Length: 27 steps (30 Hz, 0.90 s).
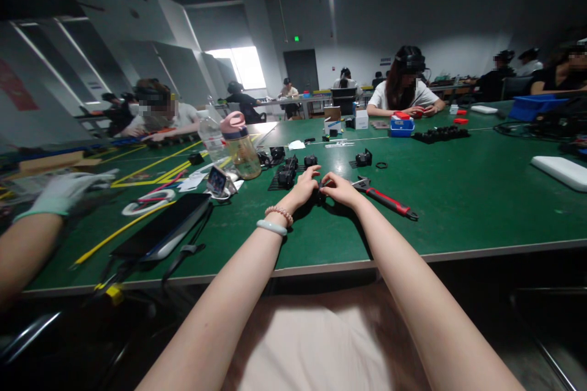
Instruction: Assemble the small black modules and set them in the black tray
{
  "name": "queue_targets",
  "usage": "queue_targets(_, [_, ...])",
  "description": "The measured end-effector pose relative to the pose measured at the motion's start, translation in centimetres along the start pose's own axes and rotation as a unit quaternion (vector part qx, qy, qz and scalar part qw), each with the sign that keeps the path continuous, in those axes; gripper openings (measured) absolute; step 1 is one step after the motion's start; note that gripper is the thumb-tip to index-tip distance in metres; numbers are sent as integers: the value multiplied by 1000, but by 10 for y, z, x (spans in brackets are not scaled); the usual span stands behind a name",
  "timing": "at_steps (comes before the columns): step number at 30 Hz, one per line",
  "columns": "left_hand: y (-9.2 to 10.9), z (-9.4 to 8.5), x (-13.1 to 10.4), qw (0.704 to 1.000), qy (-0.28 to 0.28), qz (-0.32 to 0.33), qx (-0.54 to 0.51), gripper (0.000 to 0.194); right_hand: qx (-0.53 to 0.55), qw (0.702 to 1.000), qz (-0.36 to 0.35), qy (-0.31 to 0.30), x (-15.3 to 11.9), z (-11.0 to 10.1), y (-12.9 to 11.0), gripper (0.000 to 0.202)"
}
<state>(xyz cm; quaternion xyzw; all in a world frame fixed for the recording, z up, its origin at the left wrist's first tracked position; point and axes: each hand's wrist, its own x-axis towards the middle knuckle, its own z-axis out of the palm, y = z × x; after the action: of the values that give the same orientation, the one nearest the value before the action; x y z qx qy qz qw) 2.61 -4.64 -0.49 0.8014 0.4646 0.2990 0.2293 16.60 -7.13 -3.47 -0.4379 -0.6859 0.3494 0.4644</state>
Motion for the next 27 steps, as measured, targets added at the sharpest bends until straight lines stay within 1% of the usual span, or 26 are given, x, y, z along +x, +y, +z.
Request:
queue_targets(3, [-1, 0, 1, 1000, 6, 11, 14, 55, -4, 1000, 1, 0, 1, 0, 1, 20])
queue_targets(8, [0, 1, 1, 999, 28, -2, 30, 60, -11, 1000, -1, 4, 2, 0, 3, 21])
queue_targets(13, [5, 0, -3, 996, 63, -7, 55, 66, -18, 1000, -3, 3, 1, 0, 3, 21])
queue_targets(19, [8, -2, -7, 990, 100, 21, 95, 67, -18, 1000, -3, 5, 1, 0, 2, 20])
queue_targets(27, [14, -2, -10, 981, 133, 9, 139, 64, -17, 1000, -10, 13, 2, 1, 2, 19])
